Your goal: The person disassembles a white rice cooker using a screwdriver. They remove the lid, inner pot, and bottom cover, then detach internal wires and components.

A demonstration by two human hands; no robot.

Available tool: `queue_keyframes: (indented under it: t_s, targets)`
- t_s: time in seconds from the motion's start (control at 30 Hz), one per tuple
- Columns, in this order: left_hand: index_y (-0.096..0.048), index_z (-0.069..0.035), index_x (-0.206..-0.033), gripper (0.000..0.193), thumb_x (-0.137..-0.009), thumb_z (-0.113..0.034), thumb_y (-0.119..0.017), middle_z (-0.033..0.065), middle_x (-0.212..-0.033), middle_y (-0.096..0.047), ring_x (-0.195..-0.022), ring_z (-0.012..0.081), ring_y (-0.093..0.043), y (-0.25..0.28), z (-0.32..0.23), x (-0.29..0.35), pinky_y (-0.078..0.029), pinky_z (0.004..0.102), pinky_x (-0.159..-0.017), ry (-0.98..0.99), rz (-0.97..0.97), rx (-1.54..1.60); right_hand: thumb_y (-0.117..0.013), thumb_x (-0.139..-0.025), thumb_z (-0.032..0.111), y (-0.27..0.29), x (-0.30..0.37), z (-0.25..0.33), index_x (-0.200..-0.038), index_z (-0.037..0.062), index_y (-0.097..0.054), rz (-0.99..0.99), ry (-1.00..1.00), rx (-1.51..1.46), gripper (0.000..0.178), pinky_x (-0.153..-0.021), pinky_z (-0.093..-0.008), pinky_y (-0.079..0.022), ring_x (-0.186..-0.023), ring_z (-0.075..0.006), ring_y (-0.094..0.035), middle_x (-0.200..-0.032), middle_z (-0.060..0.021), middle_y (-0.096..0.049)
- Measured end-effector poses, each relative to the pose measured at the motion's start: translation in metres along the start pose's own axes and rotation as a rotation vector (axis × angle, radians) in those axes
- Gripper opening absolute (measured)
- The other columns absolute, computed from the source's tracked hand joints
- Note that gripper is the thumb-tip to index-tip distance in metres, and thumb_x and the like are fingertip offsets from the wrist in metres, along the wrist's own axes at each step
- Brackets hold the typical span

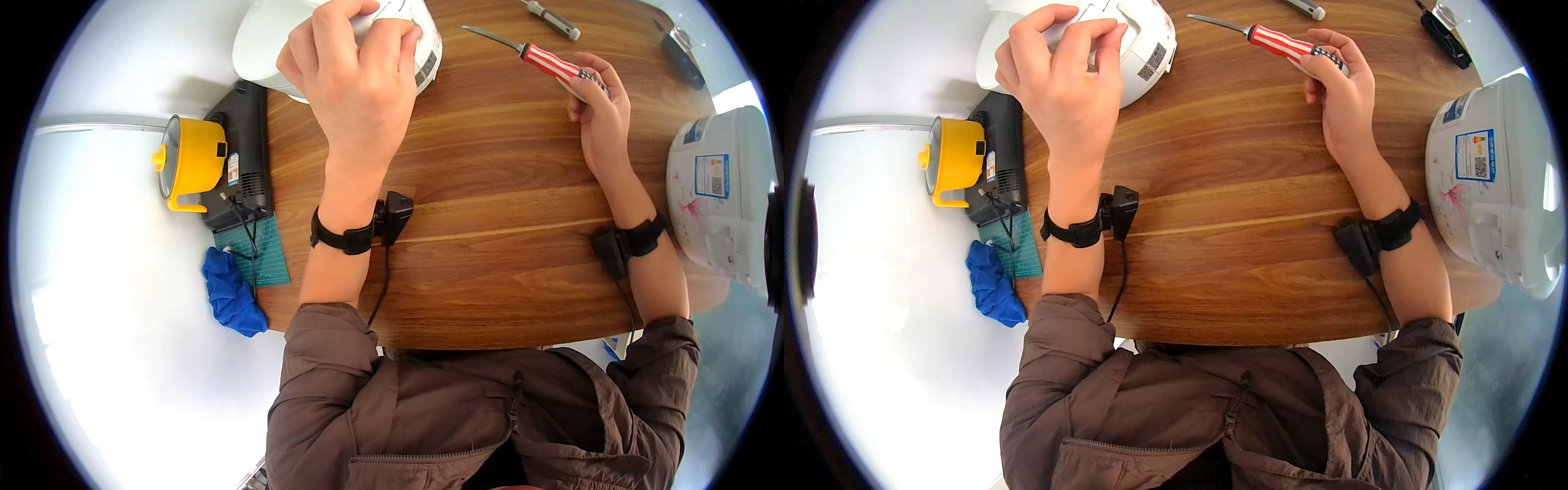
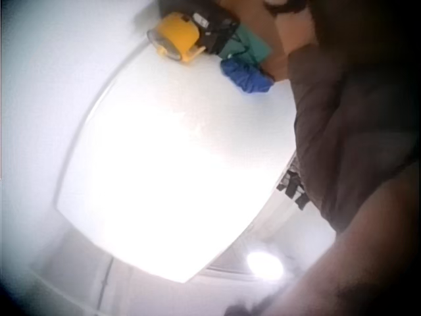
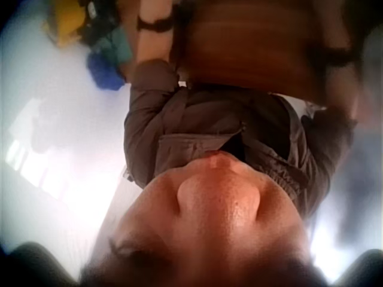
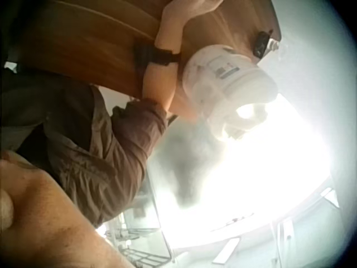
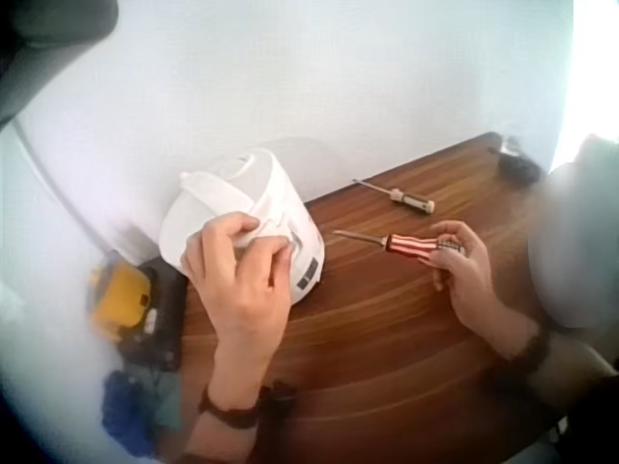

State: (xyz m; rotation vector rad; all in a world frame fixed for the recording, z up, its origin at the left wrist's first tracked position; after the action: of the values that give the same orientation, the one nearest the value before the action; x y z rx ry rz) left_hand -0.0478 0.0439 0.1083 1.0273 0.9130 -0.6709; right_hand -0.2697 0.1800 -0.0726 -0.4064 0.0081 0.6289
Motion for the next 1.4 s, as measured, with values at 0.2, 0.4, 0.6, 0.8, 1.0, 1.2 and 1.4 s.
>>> queue_keyframes:
  t_s: [0.2,0.4,0.6,0.8,1.0,1.2,1.4]
  targets:
    - [-0.075,-0.015,-0.103,0.036,-0.071,-0.012,-0.092,0.0103,-0.122,-0.063,-0.112,0.0327,-0.058,-0.006,0.009,0.007,-0.041,0.0495,-0.099,-0.039,0.021,0.077,-0.07,-0.096,0.006,0.005,-0.004,-0.01,-0.132,-0.0008,-0.063,0.017,-0.039,-0.037,0.037,-0.058,-0.0226,-0.046,-0.07,-0.0054,-0.057,-0.093,0.0027,-0.063]
    - [-0.078,-0.014,-0.095,0.015,-0.085,-0.016,-0.089,-0.0019,-0.096,-0.072,-0.093,0.0195,-0.065,-0.005,-0.018,0.019,-0.047,0.0354,-0.085,-0.084,-0.017,0.353,-0.071,-0.098,0.007,0.007,-0.004,-0.01,-0.131,-0.0006,-0.064,-0.008,-0.045,-0.124,0.034,-0.059,-0.0244,-0.047,-0.071,-0.0078,-0.058,-0.093,-0.0003,-0.065]
    - [-0.073,-0.001,-0.096,0.012,-0.09,-0.007,-0.081,0.0108,-0.09,-0.073,-0.076,0.0254,-0.066,-0.089,-0.077,0.056,-0.053,0.0365,-0.069,0.337,0.695,1.023,-0.064,-0.104,0.013,0.022,-0.017,-0.017,-0.127,0.0004,-0.064,-0.037,-0.13,-0.446,0.026,-0.063,-0.0283,-0.05,-0.074,-0.0126,-0.061,-0.097,-0.0077,-0.07]
    - [-0.073,-0.001,-0.099,0.011,-0.089,-0.003,-0.078,0.013,-0.095,-0.071,-0.085,0.0305,-0.069,-0.152,-0.105,0.049,-0.056,0.0397,-0.076,0.186,0.777,0.973,-0.06,-0.107,0.021,0.029,-0.02,-0.018,-0.119,0.0022,-0.067,-0.041,-0.211,-0.581,0.023,-0.065,-0.0289,-0.051,-0.073,-0.0142,-0.061,-0.098,-0.0104,-0.072]
    - [-0.073,0.0,-0.101,0.013,-0.089,0.001,-0.078,0.0138,-0.102,-0.07,-0.094,0.0324,-0.071,-0.183,-0.121,0.043,-0.058,0.0405,-0.081,0.163,0.76,0.997,-0.058,-0.108,0.022,0.02,-0.023,-0.009,-0.114,0.003,-0.067,0.038,-0.153,-0.601,0.021,-0.064,-0.0289,-0.049,-0.075,-0.0118,-0.06,-0.094,-0.0065,-0.069]
    - [-0.071,0.002,-0.107,0.017,-0.091,0.001,-0.077,0.0146,-0.108,-0.067,-0.097,0.0322,-0.072,-0.185,-0.117,0.048,-0.06,0.04,-0.084,0.142,0.793,1.004,-0.058,-0.108,0.02,0.018,-0.023,-0.009,-0.113,0.0038,-0.066,0.014,-0.154,-0.568,0.019,-0.066,-0.0287,-0.049,-0.075,-0.0113,-0.06,-0.096,-0.0065,-0.069]
    - [-0.07,0.0,-0.115,0.023,-0.093,0.001,-0.075,0.0143,-0.112,-0.066,-0.102,0.031,-0.072,-0.182,-0.117,0.051,-0.06,0.0406,-0.09,0.119,0.824,0.993,-0.06,-0.107,0.019,0.021,-0.024,-0.015,-0.121,0.003,-0.065,0.011,-0.168,-0.551,0.022,-0.067,-0.0286,-0.05,-0.076,-0.012,-0.061,-0.099,-0.0076,-0.071]
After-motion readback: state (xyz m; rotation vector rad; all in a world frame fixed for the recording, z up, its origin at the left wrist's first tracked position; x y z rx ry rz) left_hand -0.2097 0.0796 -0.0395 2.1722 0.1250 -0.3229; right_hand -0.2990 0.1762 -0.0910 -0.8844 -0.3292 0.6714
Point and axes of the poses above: each hand's wrist, its own x-axis away from the middle knuckle, its own y-axis out of the back of the hand, z = x × y, the point moved 9 cm from there along -x, towards the middle knuckle
